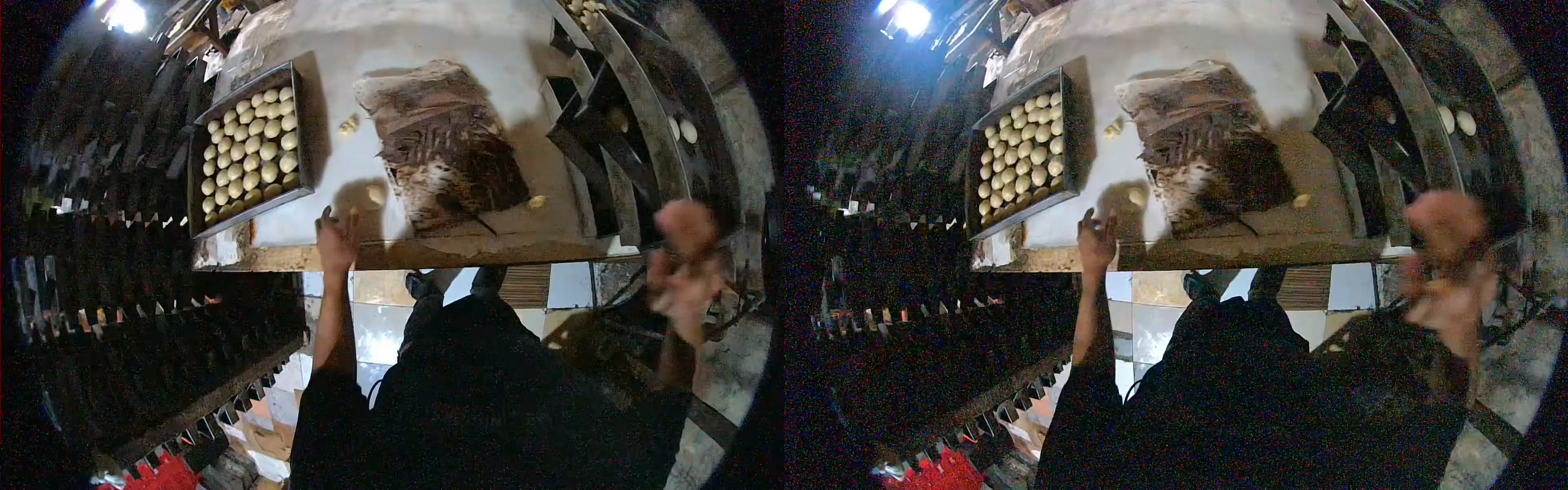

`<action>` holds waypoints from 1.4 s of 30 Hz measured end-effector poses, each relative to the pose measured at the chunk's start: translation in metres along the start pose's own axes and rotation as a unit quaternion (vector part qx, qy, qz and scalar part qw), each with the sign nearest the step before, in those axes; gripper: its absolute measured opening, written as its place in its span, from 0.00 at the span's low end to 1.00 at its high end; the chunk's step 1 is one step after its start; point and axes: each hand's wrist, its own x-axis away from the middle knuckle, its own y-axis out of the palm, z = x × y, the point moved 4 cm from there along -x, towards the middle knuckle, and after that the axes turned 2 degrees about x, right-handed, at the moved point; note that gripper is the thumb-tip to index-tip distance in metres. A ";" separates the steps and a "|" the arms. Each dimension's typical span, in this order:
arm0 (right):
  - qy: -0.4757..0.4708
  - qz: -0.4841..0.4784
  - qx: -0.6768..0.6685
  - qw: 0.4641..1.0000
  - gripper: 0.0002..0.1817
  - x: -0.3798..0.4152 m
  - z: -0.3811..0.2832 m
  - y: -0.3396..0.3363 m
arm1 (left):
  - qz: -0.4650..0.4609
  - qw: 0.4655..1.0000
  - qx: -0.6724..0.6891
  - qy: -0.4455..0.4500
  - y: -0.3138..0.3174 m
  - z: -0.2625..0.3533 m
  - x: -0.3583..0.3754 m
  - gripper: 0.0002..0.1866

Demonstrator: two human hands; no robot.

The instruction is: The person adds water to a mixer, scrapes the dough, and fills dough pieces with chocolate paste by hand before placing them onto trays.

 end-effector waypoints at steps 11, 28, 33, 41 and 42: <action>0.197 -0.052 -0.302 0.931 0.17 -0.008 -0.095 0.201 | -0.142 0.945 0.285 -0.072 0.003 0.143 0.012 0.16; 0.198 0.193 -0.543 0.793 0.13 0.022 -0.058 0.122 | 0.001 0.887 0.459 0.046 0.007 0.351 0.094 0.29; 0.209 0.278 -0.466 0.813 0.06 0.024 -0.077 0.158 | -0.116 0.896 0.429 -0.004 0.015 0.336 0.097 0.26; 0.093 0.187 -0.319 0.924 0.14 -0.009 -0.171 0.217 | -0.066 0.697 0.634 -0.330 -0.050 0.228 0.144 0.14; 0.124 0.157 -0.401 0.894 0.13 -0.005 -0.193 0.215 | -0.094 0.702 0.622 -0.333 -0.057 0.216 0.155 0.14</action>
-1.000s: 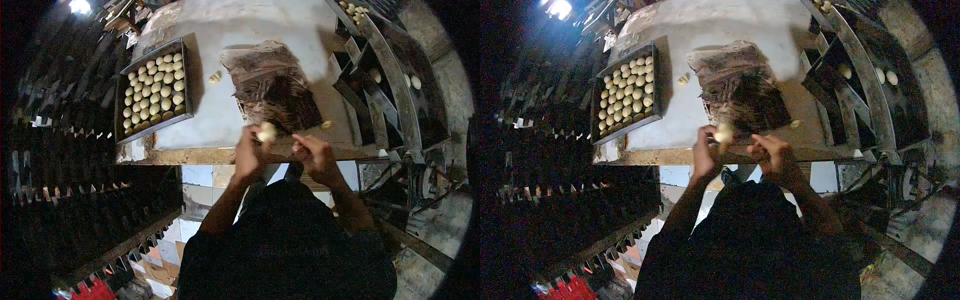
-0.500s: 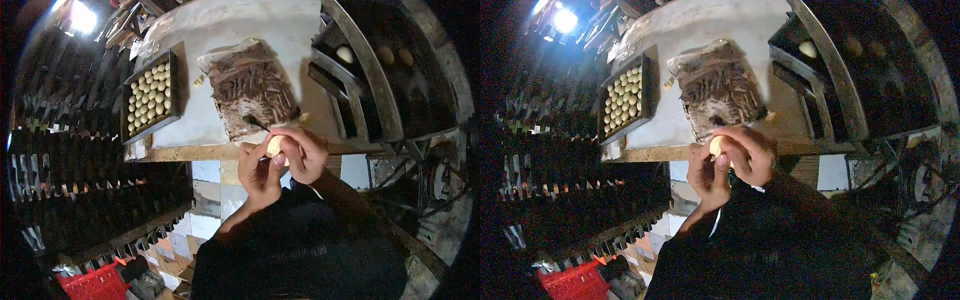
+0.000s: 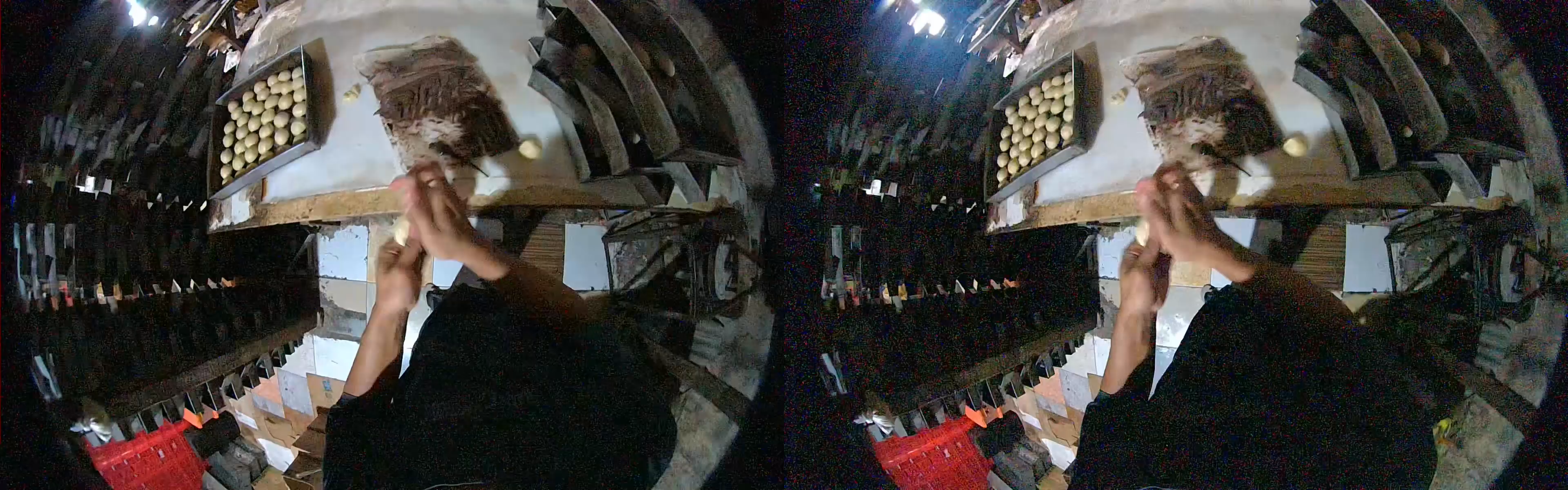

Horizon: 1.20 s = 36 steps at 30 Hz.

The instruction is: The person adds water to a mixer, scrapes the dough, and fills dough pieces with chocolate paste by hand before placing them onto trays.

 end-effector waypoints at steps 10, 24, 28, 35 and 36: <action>0.081 -0.088 0.389 0.913 0.22 0.048 0.156 -0.016 | -0.090 0.984 0.097 -0.121 -0.092 0.014 0.022 0.19; 0.248 -0.187 0.149 0.939 0.12 -0.060 0.276 0.034 | -0.055 0.998 0.004 -0.002 -0.060 0.067 -0.103 0.20; 0.119 -0.235 0.350 0.899 0.14 -0.114 0.275 0.026 | -0.049 0.998 -0.022 0.022 -0.052 0.071 -0.131 0.21; -0.005 -0.427 0.334 0.840 0.10 -0.146 0.294 0.019 | 0.012 0.999 -0.030 -0.007 -0.036 0.067 -0.176 0.22; -0.077 -0.585 0.253 0.767 0.08 -0.149 0.299 0.021 | 0.016 0.999 -0.029 -0.009 -0.031 0.065 -0.185 0.23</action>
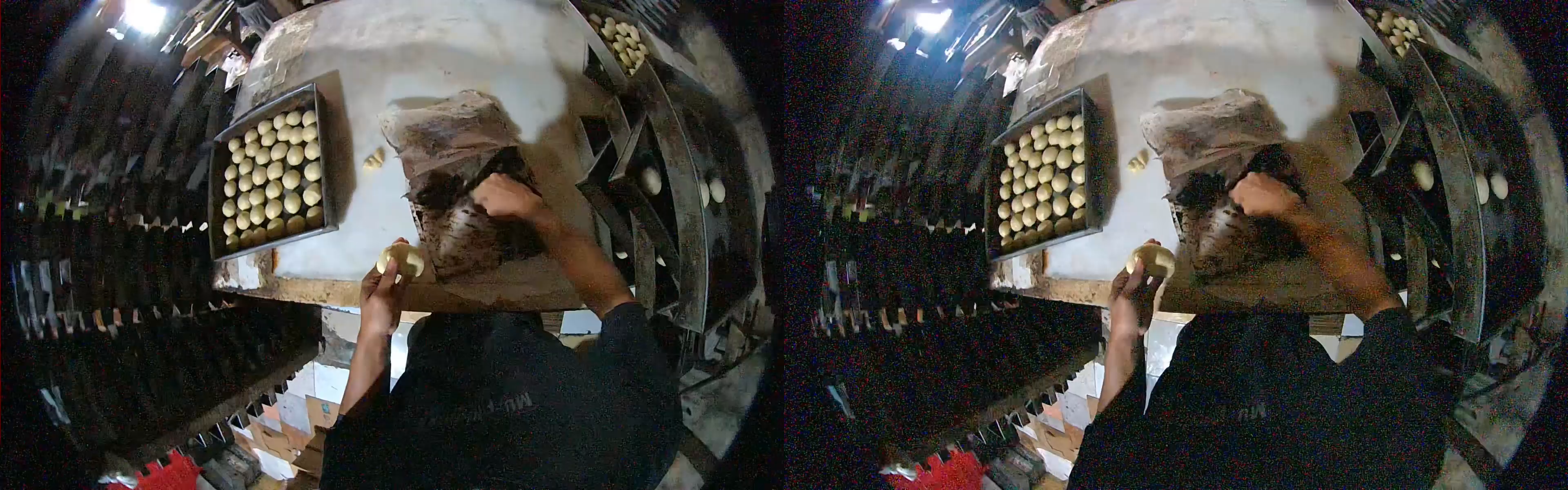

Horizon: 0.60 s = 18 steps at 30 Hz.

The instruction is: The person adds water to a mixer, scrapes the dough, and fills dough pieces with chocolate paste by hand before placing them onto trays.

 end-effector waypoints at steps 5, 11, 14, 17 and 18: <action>-0.058 0.362 -0.323 0.872 0.13 0.033 -0.040 -0.003 | 0.019 0.997 0.071 -0.038 0.015 -0.029 -0.040 0.25; 0.091 0.425 -0.107 0.894 0.27 0.072 -0.120 0.018 | -0.084 0.981 0.118 -0.129 0.041 -0.053 -0.040 0.23; 0.128 0.407 -0.075 0.901 0.27 0.083 -0.133 0.026 | -0.051 0.983 0.061 -0.164 0.009 -0.070 -0.038 0.24; 0.206 0.341 -0.075 0.914 0.22 0.099 -0.136 0.046 | -0.004 0.988 0.077 -0.133 0.006 -0.061 -0.022 0.24; 0.242 0.307 -0.060 0.918 0.20 0.102 -0.132 0.057 | 0.013 0.989 0.097 -0.109 0.010 -0.053 -0.015 0.25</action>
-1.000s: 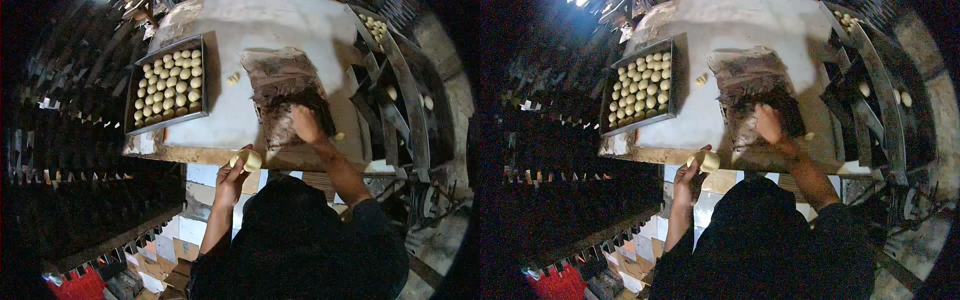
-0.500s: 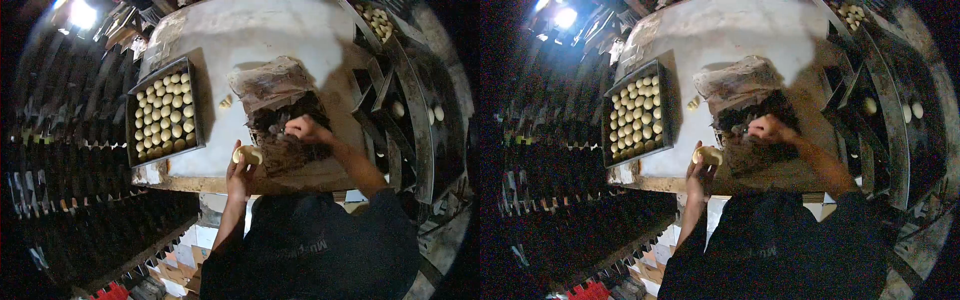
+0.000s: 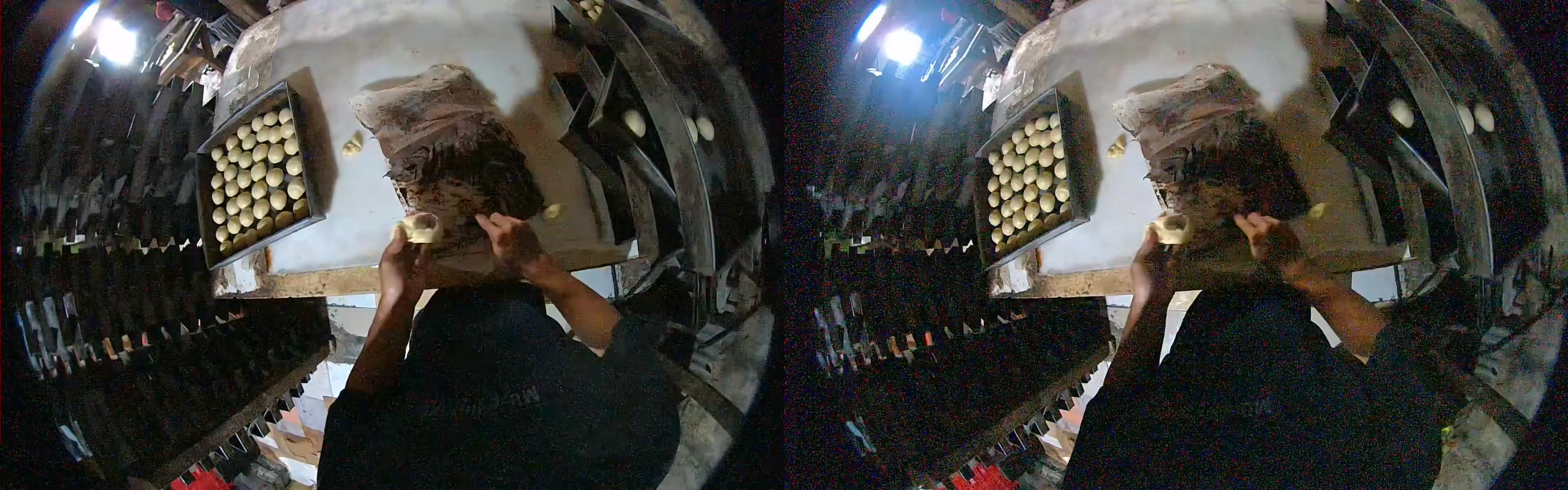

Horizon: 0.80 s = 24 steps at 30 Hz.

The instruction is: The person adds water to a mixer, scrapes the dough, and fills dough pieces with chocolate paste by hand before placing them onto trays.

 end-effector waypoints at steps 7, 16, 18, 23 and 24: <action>-0.018 0.110 -0.349 0.931 0.14 -0.019 -0.095 -0.049 | -0.149 0.980 0.106 0.076 -0.004 0.019 0.054 0.24; -0.015 0.166 -0.422 0.891 0.14 0.029 -0.234 -0.070 | -0.037 0.768 -0.462 0.442 -0.050 0.013 0.163 0.35; -0.061 0.220 -0.294 0.928 0.12 0.043 -0.269 -0.095 | -0.048 0.747 -0.483 0.454 -0.053 0.011 0.195 0.37; -0.143 0.308 -0.229 0.912 0.11 0.079 -0.297 -0.114 | -0.117 0.907 -0.162 0.370 -0.049 0.022 0.253 0.40; -0.192 0.296 -0.246 0.903 0.13 0.083 -0.300 -0.124 | -0.162 0.910 -0.060 0.377 -0.057 0.019 0.252 0.41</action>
